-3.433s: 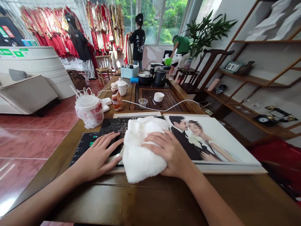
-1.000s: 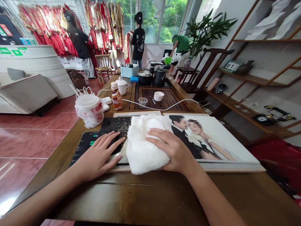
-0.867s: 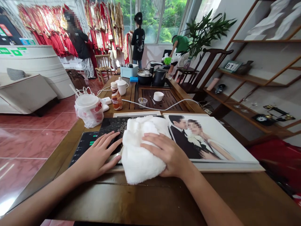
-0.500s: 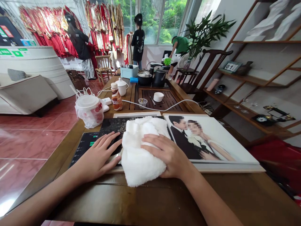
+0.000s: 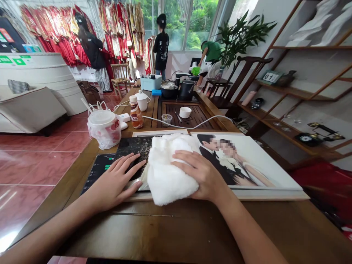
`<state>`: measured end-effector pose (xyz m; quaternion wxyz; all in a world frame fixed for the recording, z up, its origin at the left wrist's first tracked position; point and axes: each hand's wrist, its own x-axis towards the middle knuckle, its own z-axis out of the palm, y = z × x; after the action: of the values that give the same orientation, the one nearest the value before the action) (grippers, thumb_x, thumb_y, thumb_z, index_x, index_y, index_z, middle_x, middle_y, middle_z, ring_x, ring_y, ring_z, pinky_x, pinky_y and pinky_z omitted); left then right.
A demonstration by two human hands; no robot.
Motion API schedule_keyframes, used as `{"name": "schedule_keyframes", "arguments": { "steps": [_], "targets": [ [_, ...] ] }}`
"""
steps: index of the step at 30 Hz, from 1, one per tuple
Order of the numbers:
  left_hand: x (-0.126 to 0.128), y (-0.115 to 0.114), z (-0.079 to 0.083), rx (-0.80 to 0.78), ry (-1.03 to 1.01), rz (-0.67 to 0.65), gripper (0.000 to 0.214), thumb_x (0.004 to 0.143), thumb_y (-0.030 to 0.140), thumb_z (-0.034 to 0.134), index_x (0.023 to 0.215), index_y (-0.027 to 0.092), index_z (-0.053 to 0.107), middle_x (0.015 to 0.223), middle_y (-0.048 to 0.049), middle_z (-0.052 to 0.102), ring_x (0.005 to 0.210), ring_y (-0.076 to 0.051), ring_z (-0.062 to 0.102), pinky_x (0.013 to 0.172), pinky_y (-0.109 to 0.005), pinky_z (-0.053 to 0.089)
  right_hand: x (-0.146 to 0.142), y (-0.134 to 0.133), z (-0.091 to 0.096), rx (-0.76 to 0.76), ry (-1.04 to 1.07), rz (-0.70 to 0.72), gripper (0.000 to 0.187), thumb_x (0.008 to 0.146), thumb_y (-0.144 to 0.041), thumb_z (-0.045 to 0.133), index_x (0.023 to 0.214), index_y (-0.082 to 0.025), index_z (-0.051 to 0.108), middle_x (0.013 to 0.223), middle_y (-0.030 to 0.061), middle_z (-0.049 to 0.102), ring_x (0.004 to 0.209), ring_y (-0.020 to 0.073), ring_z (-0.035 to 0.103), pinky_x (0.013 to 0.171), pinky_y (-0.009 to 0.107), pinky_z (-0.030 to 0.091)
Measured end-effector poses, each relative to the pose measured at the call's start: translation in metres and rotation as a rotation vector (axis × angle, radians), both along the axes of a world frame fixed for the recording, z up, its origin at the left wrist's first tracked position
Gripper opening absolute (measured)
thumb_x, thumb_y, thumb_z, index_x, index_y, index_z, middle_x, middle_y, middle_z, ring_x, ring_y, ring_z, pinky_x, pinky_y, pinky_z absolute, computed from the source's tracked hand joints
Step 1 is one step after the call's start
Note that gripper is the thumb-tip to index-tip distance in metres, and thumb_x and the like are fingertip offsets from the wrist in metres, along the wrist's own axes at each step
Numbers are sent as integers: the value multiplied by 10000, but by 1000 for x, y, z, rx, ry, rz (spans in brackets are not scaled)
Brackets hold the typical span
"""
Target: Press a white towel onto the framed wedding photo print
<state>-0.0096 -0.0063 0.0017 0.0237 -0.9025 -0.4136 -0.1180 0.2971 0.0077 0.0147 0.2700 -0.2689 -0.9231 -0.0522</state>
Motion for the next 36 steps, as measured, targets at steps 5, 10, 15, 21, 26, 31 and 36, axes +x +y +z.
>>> {"name": "schedule_keyframes", "arguments": {
  "steps": [5,10,15,21,26,31,36],
  "targets": [
    [0,0,0,-1,17,2,553,990,455,383,1467,175,386,1520,-155,359,1414,-327,307,1135,-518,296,-2,-2,-1,-19,-32,48,510,895,-480,470,1273,-143,529,1307,183,582,1283,317,498,975,460,419],
    [0,-1,0,1,14,8,559,987,458,394,1475,184,374,1519,-152,360,1414,-324,310,1132,-518,301,0,0,-1,-10,-8,13,485,892,-459,503,1253,-137,540,1302,191,579,1279,318,496,994,458,399],
    [0,-1,1,1,4,0,550,985,450,404,1460,171,398,1511,-160,372,1406,-333,323,1126,-523,307,-2,-1,-1,1,-35,57,503,905,-481,459,1269,-141,529,1299,181,586,1282,308,497,977,443,410],
    [1,0,0,8,-25,2,552,977,450,430,1464,194,392,1505,-140,387,1398,-327,339,1123,-522,313,0,2,0,6,-4,13,506,884,-469,518,1255,-125,539,1295,199,581,1275,323,497,1003,463,398],
    [1,0,1,3,-35,-13,521,979,428,428,1443,190,420,1502,-135,395,1396,-325,344,1126,-526,311,-4,-1,-1,1,-34,75,519,901,-499,453,1265,-139,542,1293,180,593,1273,312,507,964,449,432],
    [1,0,2,-1,-1,4,555,985,457,403,1468,184,384,1510,-151,377,1404,-329,329,1124,-528,313,0,1,0,9,-17,14,504,878,-476,519,1252,-139,550,1294,188,593,1257,320,519,987,459,423],
    [0,0,1,-3,17,5,556,991,462,380,1471,180,384,1520,-156,360,1411,-330,314,1126,-522,310,-1,0,-1,5,-24,46,524,898,-496,461,1271,-137,541,1295,185,591,1267,315,512,975,453,429]
  ]
}}
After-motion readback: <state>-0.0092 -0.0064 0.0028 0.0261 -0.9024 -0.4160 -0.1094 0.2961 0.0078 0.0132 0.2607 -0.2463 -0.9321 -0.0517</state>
